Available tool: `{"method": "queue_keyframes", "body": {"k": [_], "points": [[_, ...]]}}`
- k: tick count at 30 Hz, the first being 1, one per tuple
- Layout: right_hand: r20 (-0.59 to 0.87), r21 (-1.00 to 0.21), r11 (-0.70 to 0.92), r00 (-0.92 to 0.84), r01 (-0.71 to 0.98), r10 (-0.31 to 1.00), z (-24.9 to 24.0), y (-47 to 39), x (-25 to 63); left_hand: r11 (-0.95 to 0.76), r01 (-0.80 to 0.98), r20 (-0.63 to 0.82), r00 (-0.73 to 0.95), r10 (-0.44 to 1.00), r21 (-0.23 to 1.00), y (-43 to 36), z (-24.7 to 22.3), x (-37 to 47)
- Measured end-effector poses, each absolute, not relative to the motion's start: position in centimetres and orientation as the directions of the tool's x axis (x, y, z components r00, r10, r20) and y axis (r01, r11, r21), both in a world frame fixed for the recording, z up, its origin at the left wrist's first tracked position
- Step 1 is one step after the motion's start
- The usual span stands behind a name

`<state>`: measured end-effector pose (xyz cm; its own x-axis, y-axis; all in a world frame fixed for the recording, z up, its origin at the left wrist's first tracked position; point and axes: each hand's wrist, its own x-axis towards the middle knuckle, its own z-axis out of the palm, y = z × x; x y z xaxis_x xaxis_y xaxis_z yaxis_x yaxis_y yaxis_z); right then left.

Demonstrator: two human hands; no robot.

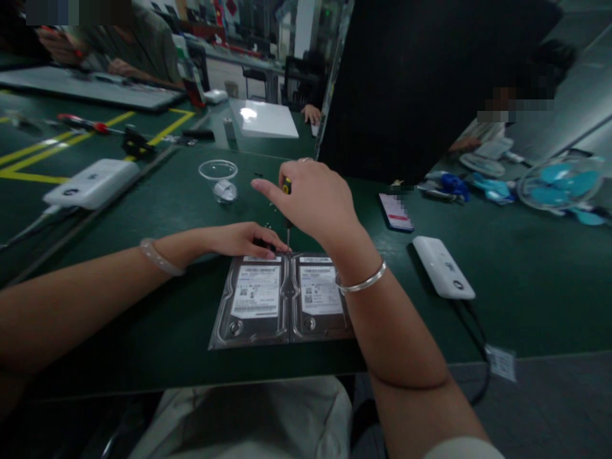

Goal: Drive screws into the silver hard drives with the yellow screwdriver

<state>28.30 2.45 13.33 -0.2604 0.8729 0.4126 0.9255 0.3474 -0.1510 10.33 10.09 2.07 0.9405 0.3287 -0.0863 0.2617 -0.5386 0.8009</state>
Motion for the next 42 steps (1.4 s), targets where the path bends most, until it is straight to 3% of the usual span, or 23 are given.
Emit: {"method": "queue_keyframes", "body": {"k": [5, 12, 18, 21, 28, 35, 40, 42], "points": [[0.381, -0.099, 0.262, -0.206, 0.960, 0.901, 13.6, 2.5, 29.1, -0.538, 0.265, -0.091, 0.940, 0.328, 0.800, 10.2, 2.0, 10.3], [0.168, -0.243, 0.356, -0.323, 0.902, 0.932, 15.1, 1.2, 30.3, -0.528, 0.282, -0.109, 0.936, 0.335, 0.801, 9.9, 2.4, 10.4], [0.270, -0.215, 0.392, -0.331, 0.894, 0.904, 13.9, 1.7, 28.7, -0.513, 0.286, -0.111, 0.933, 0.343, 0.809, 9.8, 2.3, 10.3], [0.232, -0.182, 0.335, -0.291, 0.924, 0.928, 13.0, 2.1, 27.8, -0.504, 0.270, -0.104, 0.937, 0.333, 0.820, 10.1, 1.9, 10.2], [0.189, -0.364, 0.443, -0.400, 0.819, 0.897, 12.9, 2.2, 27.6, -0.520, 0.256, -0.090, 0.942, 0.323, 0.815, 10.3, 1.6, 10.3], [0.295, -0.126, 0.317, -0.269, 0.940, 0.917, 13.8, 2.6, 29.9, -0.527, 0.274, -0.103, 0.938, 0.331, 0.805, 9.8, 2.4, 10.4], [0.075, -0.141, 0.333, -0.326, 0.932, 0.943, 15.5, 2.1, 33.2, -0.524, 0.284, -0.109, 0.934, 0.340, 0.803, 9.9, 2.3, 10.4], [-0.013, -0.213, 0.385, -0.396, 0.898, 0.918, 16.0, 1.7, 33.8, -0.536, 0.288, -0.105, 0.933, 0.345, 0.794, 9.9, 2.3, 10.4]]}}
